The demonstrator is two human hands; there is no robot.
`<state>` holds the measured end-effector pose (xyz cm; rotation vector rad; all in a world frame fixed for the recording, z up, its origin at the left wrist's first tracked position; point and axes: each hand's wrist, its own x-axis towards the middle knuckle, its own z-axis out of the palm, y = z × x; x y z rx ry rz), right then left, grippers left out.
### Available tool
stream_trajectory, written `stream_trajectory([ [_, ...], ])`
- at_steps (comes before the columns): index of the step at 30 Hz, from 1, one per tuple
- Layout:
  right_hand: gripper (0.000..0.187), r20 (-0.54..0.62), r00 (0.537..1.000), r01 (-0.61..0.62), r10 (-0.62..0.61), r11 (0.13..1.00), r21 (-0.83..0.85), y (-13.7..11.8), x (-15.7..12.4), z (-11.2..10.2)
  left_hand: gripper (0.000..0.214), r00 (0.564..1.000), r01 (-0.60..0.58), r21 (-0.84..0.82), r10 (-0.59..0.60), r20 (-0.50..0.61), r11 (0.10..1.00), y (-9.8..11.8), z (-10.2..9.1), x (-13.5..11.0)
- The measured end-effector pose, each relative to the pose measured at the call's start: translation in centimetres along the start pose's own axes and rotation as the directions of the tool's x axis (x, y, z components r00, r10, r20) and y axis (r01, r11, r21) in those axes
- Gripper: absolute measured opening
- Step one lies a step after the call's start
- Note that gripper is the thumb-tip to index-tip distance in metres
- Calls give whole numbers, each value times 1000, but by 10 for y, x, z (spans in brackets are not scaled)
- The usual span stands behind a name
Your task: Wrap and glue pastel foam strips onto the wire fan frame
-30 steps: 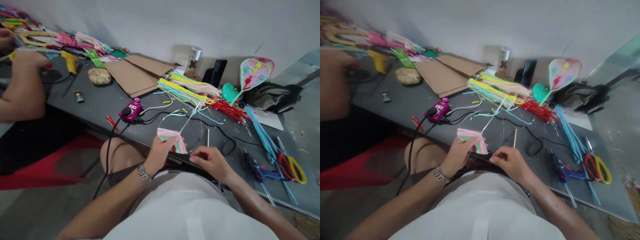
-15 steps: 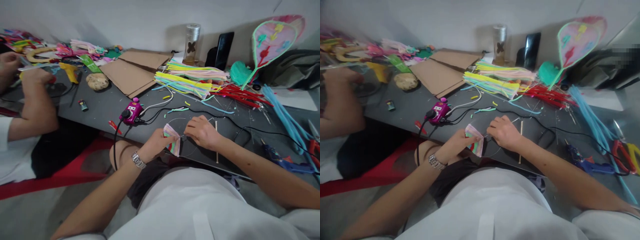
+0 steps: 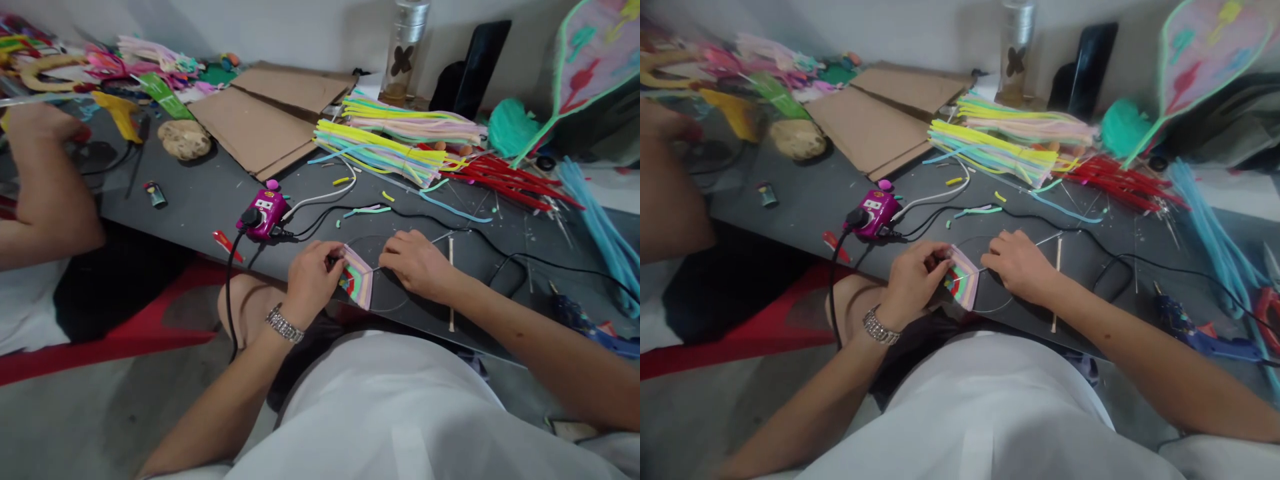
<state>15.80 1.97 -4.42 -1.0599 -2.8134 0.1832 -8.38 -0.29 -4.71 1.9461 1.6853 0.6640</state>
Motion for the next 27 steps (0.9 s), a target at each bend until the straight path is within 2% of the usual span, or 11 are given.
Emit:
stream_trajectory([
  [4,16,44,999,-16,13,997,77,-1,8,-7,28,1000,23,21,-23,0,1000,1,0,3],
  [7,14,10,1000,-22,21,991,134,-5,27,-12,27,1000,13,37,-13,-3,999,-1,0,3],
  [9,18,-4,1000,-11,11,994,104,-8,47,-13,24,1000,15,45,-15,-5,999,-2,1,3],
  [13,18,58,998,-17,18,1000,-21,-12,80,-7,19,999,41,58,-40,-17,997,-1,2,3],
  [17,19,85,996,-6,12,998,-70,-12,88,2,16,999,33,53,-32,-5,998,1,1,3],
  [21,21,42,992,123,-118,983,-133,-7,86,7,16,1000,31,40,-31,3,999,1,0,4],
  [24,24,2,969,243,-247,950,-197,-3,84,10,13,1000,22,53,-22,-6,998,-1,0,5],
  [27,24,-5,949,304,-315,922,-239,-1,84,10,10,1000,19,77,-19,-3,997,-2,0,6],
])
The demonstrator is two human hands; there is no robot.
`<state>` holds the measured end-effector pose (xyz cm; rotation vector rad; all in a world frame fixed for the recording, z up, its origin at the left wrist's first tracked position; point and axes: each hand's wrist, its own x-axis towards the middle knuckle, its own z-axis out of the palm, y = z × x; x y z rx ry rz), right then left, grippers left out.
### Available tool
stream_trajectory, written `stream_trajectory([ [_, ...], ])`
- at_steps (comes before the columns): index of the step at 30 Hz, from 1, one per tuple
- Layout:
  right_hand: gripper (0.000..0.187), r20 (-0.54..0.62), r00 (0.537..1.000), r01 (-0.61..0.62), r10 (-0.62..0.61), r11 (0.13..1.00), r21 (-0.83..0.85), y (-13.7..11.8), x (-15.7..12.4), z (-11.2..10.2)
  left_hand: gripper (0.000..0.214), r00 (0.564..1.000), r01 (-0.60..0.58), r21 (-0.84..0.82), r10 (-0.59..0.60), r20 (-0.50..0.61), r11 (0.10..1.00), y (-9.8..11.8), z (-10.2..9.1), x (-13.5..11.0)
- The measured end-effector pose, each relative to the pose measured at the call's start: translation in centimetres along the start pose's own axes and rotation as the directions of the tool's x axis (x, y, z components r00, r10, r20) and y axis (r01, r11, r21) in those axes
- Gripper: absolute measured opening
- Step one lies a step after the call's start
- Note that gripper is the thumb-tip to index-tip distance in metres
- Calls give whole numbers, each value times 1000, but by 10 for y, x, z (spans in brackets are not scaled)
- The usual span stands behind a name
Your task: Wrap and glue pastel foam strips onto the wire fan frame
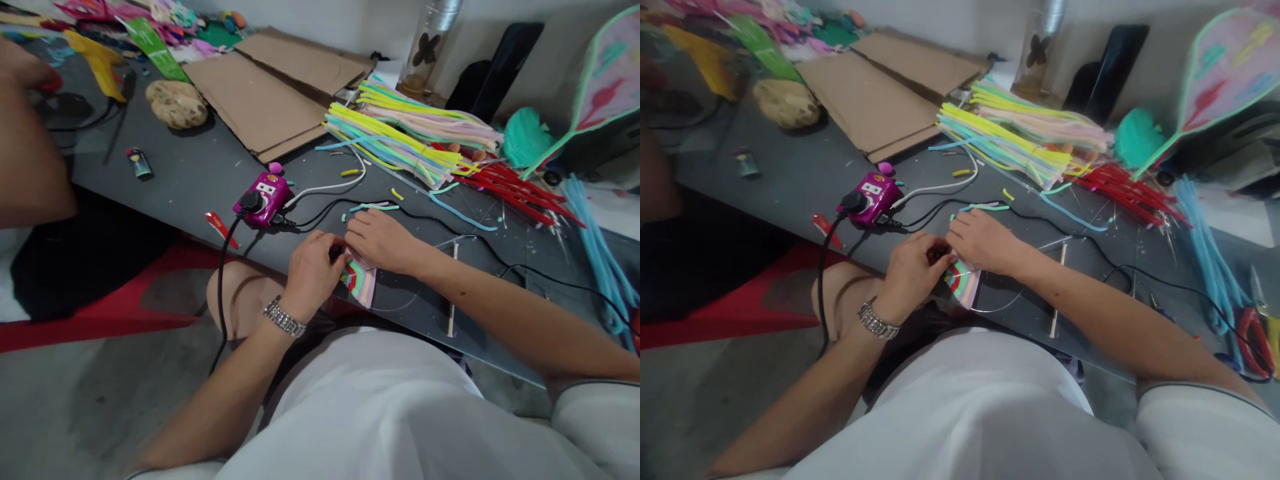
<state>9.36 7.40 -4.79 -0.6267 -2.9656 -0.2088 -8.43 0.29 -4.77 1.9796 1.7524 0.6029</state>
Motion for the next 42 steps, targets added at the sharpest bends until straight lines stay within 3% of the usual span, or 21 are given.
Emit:
stream_trajectory([
  [13,27,5,988,157,-157,981,-116,11,-3,-1,7,992,122,49,-121,-27,991,14,6,2],
  [20,23,34,988,156,-153,981,-112,13,4,2,4,985,166,61,-163,-57,984,14,9,2],
  [30,22,124,991,-63,59,998,28,2,13,-3,10,985,151,34,-148,-86,988,13,11,1],
  [33,21,95,986,-144,138,988,62,5,9,-14,10,986,149,18,-147,-84,989,15,11,1],
  [38,22,-134,930,-305,343,921,241,11,-51,-55,10,989,130,24,-127,-72,991,14,9,3],
  [42,19,-127,858,-439,498,839,322,-16,-96,-68,9,997,62,82,-59,-44,995,10,7,9],
])
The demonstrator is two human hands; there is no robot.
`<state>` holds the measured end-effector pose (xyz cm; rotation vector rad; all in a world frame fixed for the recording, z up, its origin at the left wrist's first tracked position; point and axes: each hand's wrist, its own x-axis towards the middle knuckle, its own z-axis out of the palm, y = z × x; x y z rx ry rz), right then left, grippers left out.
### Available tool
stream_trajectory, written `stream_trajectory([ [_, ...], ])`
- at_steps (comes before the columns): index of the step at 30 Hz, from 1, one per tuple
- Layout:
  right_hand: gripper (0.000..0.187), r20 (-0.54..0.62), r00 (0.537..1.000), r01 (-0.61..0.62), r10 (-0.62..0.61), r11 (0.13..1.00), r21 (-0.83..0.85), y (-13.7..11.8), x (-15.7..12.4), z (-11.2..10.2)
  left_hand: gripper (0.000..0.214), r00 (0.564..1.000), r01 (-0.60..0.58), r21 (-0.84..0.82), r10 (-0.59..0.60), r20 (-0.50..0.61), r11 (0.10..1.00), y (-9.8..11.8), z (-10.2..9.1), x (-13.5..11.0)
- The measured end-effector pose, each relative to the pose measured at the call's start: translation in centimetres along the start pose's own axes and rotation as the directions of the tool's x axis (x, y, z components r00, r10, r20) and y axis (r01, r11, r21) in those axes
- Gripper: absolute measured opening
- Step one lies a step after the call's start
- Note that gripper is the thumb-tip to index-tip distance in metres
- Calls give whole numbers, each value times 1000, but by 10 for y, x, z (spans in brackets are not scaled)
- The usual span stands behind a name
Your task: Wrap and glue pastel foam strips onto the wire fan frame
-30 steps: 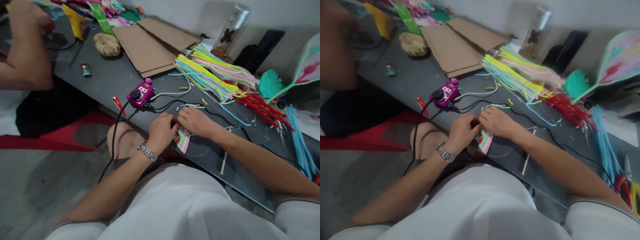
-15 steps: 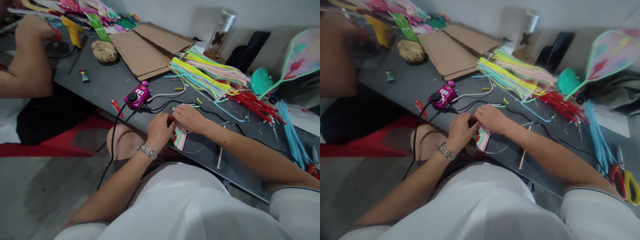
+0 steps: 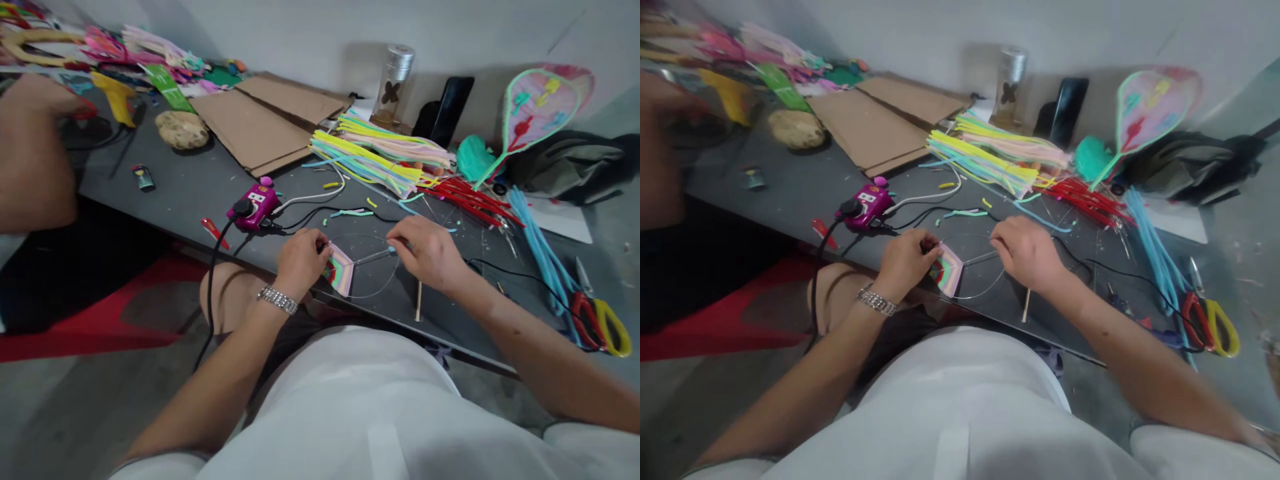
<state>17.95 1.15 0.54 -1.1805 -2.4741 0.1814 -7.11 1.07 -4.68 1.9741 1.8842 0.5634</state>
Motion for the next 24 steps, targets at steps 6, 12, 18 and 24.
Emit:
stream_trajectory([
  [6,23,177,983,92,-59,978,-188,-49,-3,50,9,999,-43,67,41,35,997,0,-2,6],
  [12,23,205,978,85,-23,952,-296,-52,-2,71,9,997,-55,69,51,65,996,3,-7,5],
  [18,30,212,968,201,-132,917,-346,-48,-8,70,7,995,-31,53,26,94,998,8,-10,7],
  [24,27,216,962,240,-168,898,-369,-56,-7,68,12,999,3,129,-8,39,992,14,-3,11],
])
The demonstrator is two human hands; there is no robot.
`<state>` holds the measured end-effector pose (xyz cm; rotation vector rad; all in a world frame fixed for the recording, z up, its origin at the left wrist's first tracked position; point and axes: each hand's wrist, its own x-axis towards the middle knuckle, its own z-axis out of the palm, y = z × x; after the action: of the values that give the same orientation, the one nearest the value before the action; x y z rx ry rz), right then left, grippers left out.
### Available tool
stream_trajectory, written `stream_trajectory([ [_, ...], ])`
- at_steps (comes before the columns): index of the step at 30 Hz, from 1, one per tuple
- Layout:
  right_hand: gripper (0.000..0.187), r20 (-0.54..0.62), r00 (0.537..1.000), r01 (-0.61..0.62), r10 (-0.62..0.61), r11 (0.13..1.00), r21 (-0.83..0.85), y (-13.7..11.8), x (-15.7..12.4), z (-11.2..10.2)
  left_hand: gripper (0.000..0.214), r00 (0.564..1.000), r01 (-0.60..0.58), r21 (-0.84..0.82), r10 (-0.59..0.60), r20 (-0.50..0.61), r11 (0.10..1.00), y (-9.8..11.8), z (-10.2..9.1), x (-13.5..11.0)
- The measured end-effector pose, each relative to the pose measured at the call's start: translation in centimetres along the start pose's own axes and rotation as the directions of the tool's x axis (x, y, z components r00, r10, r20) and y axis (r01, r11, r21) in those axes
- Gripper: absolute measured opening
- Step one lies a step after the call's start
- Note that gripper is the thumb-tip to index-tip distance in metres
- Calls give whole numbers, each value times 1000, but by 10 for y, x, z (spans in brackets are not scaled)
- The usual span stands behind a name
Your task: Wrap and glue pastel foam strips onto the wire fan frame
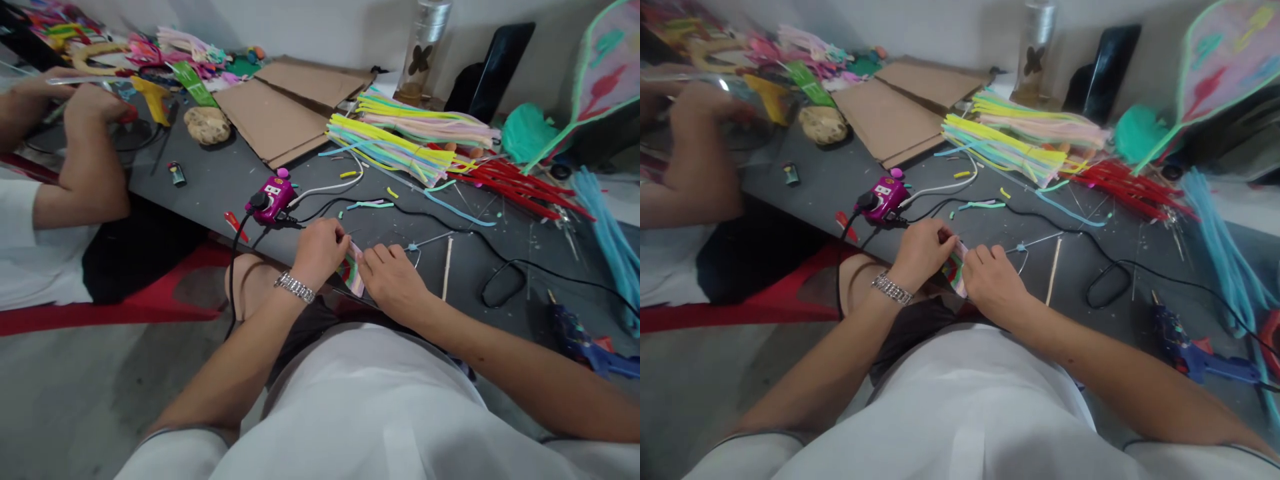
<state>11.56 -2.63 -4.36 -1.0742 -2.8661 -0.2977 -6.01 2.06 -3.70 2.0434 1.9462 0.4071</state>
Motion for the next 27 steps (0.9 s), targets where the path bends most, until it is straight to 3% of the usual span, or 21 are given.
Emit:
stream_trajectory([
  [10,23,-60,998,-5,4,1000,-14,-2,0,3,15,998,-12,16,13,-54,1000,-1,1,-4],
  [20,24,-53,999,-12,8,998,-61,-2,-2,4,11,998,-45,-71,41,-54,996,-9,5,-9],
  [27,25,-26,1000,-12,12,1000,-2,-1,0,4,13,997,-28,-70,22,-77,997,-14,7,-8],
])
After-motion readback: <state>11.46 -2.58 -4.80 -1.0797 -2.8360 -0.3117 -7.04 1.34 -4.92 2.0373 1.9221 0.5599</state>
